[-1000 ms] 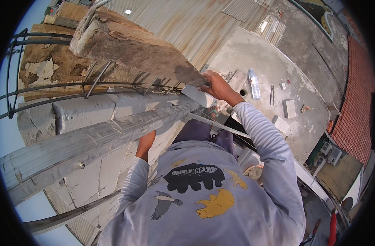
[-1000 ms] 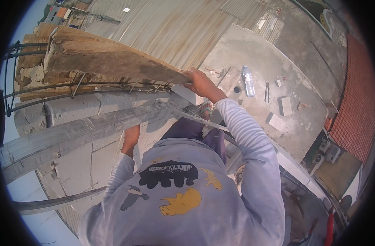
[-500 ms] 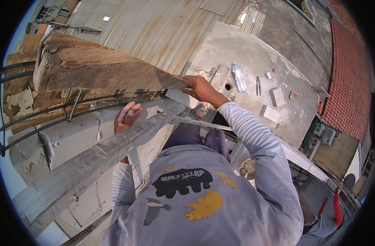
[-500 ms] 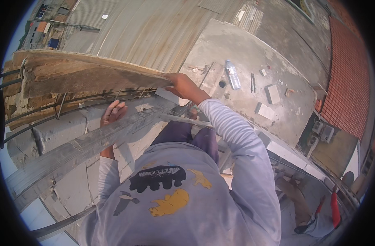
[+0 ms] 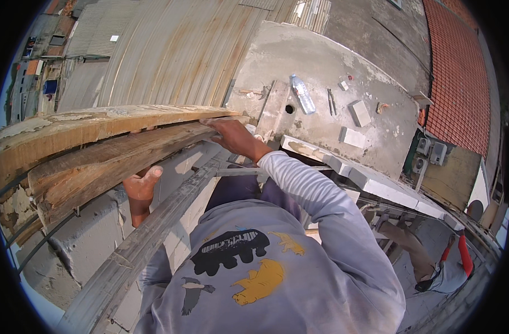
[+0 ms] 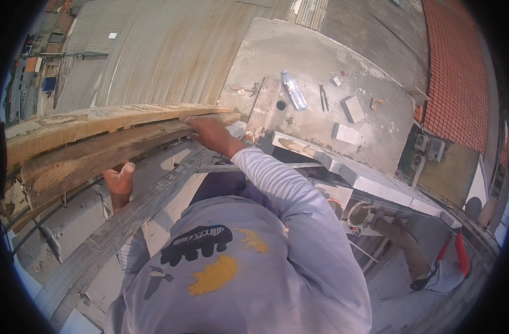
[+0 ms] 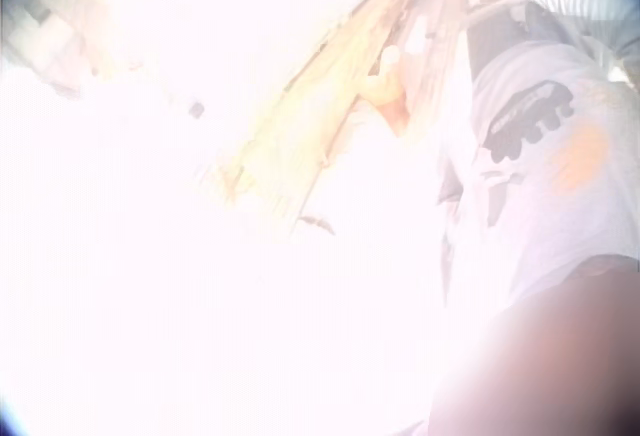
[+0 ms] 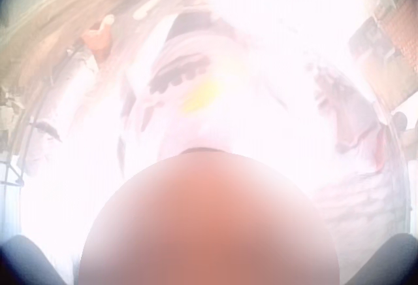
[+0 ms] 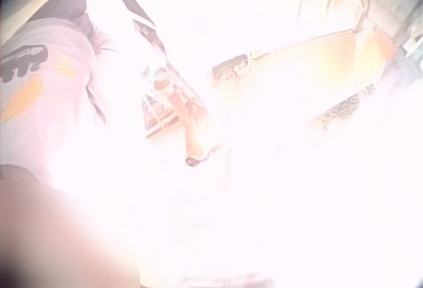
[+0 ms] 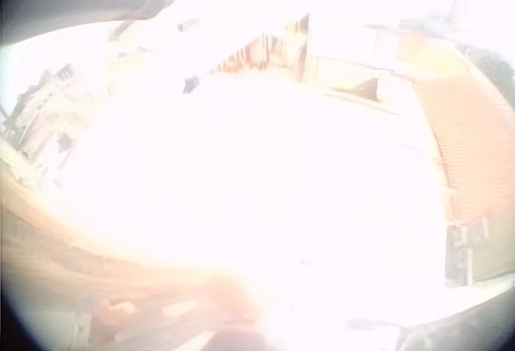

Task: The person lays white bricks on a wall using a trowel to apply mortar and a hammer to adjust placement. The person also uses a wooden plank and string line to align the bricks.

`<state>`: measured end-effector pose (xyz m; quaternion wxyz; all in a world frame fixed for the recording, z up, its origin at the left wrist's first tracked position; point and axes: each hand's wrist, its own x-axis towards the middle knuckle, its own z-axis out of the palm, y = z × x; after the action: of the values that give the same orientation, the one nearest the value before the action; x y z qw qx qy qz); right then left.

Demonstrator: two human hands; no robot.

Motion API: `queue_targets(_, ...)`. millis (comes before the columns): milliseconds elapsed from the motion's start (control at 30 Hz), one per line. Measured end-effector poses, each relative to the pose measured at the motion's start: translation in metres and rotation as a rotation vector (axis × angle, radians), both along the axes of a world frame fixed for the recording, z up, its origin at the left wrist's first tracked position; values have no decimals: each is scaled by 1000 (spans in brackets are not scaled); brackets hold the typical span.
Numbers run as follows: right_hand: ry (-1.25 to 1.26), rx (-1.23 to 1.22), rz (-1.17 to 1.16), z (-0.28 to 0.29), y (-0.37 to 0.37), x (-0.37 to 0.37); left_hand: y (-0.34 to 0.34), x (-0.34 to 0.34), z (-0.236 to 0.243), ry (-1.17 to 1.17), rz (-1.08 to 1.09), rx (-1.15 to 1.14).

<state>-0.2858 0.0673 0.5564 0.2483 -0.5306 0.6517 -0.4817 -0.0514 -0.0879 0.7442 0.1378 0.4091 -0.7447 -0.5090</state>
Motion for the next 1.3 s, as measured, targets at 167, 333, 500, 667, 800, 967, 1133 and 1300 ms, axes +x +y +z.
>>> queue_targets(167, -35, 26, -46, 8, -5, 9, 3, -4, -17, 298, 45, -318)
queue_targets(333, -54, 48, -199, 1, -8, 30, 10, -31, -20, 294, 55, -533)
queue_targets(500, -104, 29, -259, 5, -8, 38, 26, -46, -10, 263, 178, -610)
queue_targets(667, -109, 45, -246, 16, -7, 34, 23, -34, 1, 267, 190, -559)
queue_targets(800, -134, 95, -257, 13, -10, 43, 20, -26, 6, 151, 203, -586)
queue_targets(967, -134, 89, -277, 18, -6, 42, 26, -33, 14, 252, 103, -596)
queue_targets(1133, -159, 137, -236, 19, -5, 43, 27, -29, 22, 250, 57, -565)
queue_targets(1300, 64, 109, -28, 5, -14, -1, 21, -50, 33, 265, 12, -470)
